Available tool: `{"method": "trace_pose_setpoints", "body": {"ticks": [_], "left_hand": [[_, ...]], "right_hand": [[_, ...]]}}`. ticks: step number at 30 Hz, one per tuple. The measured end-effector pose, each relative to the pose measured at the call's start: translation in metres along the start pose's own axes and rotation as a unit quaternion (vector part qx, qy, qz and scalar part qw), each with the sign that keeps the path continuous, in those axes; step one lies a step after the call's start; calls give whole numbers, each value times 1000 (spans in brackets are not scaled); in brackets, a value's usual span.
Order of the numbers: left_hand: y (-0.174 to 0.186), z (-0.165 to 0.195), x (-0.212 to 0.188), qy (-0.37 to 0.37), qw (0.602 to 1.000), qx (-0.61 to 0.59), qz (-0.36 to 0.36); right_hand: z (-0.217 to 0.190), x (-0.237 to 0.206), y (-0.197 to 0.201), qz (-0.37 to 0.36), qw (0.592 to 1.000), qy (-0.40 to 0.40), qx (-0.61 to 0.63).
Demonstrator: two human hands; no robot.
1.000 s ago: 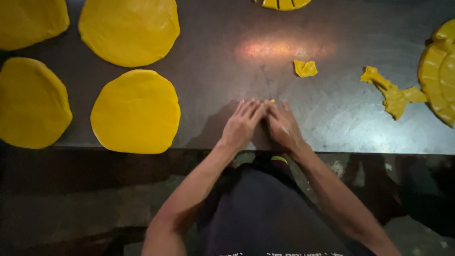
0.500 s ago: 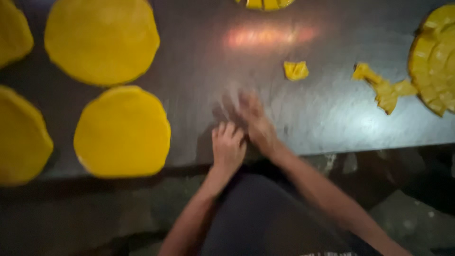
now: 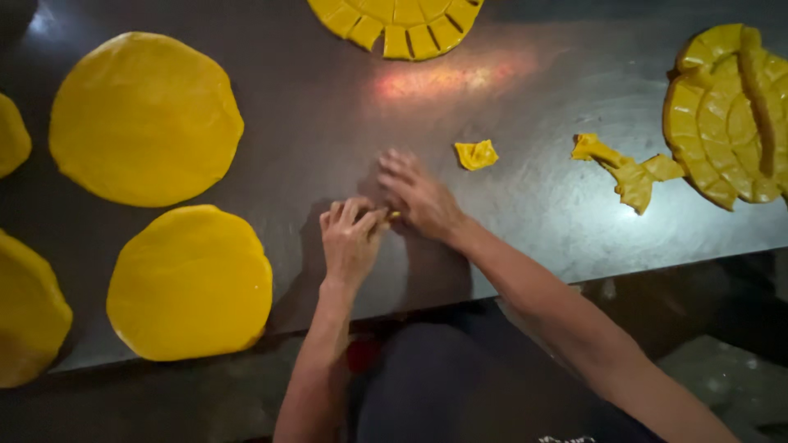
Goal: The person works at a metal table with yellow dough discs and cut dough pieces. They roll small dough pieces between their hands and the table into thin strips, trim and separate pieces, press a round metal pan over dough discs to flatten them, and place finished strips into a slotted tray.
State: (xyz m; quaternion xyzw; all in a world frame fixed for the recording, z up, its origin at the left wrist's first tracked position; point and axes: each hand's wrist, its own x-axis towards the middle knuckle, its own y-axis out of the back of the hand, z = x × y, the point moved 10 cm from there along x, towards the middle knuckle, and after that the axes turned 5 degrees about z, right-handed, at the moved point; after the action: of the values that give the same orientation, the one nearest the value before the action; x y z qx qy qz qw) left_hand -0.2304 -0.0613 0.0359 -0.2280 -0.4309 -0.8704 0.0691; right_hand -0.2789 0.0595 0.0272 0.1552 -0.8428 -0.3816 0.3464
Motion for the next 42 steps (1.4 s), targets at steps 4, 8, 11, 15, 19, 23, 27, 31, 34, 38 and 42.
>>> {"method": "trace_pose_setpoints", "body": {"ticks": [4, 8, 11, 15, 19, 23, 27, 31, 34, 38, 42], "left_hand": [[6, 6, -6, 1, 1000, -23, -11], [5, 8, -2, 0, 1000, -8, -6], [8, 6, 12, -1, 1000, -11, 27], [5, 5, 39, 0, 998, 70, 6], [2, 33, 59, -25, 997, 74, 22], [-74, 107, 59, -111, 992, 52, -36], [-147, 121, 74, -81, 994, 59, -48], [-171, 99, 85, -33, 997, 33, -67], [-174, 69, 78, 163, 964, -193, -77], [-185, 91, 43, 351, 714, -601, -73], [-142, 119, 35, 314, 790, -526, -6]], "right_hand": [[-3, -51, 42, -29, 1000, 8, 4], [17, -59, 63, -38, 999, -13, 17], [30, -38, 76, 38, 998, -32, 35], [37, -16, 64, -19, 999, -20, 22], [75, -25, 107, 77, 988, -102, 84], [134, -72, 158, 161, 939, -294, 77], [141, -103, 180, 146, 921, -353, 80], [135, -118, 179, 170, 887, -407, 137], [132, -118, 169, 226, 845, -429, 225], [113, -100, 153, 235, 864, -380, 233], [86, -98, 155, 274, 874, -389, 97]]}}
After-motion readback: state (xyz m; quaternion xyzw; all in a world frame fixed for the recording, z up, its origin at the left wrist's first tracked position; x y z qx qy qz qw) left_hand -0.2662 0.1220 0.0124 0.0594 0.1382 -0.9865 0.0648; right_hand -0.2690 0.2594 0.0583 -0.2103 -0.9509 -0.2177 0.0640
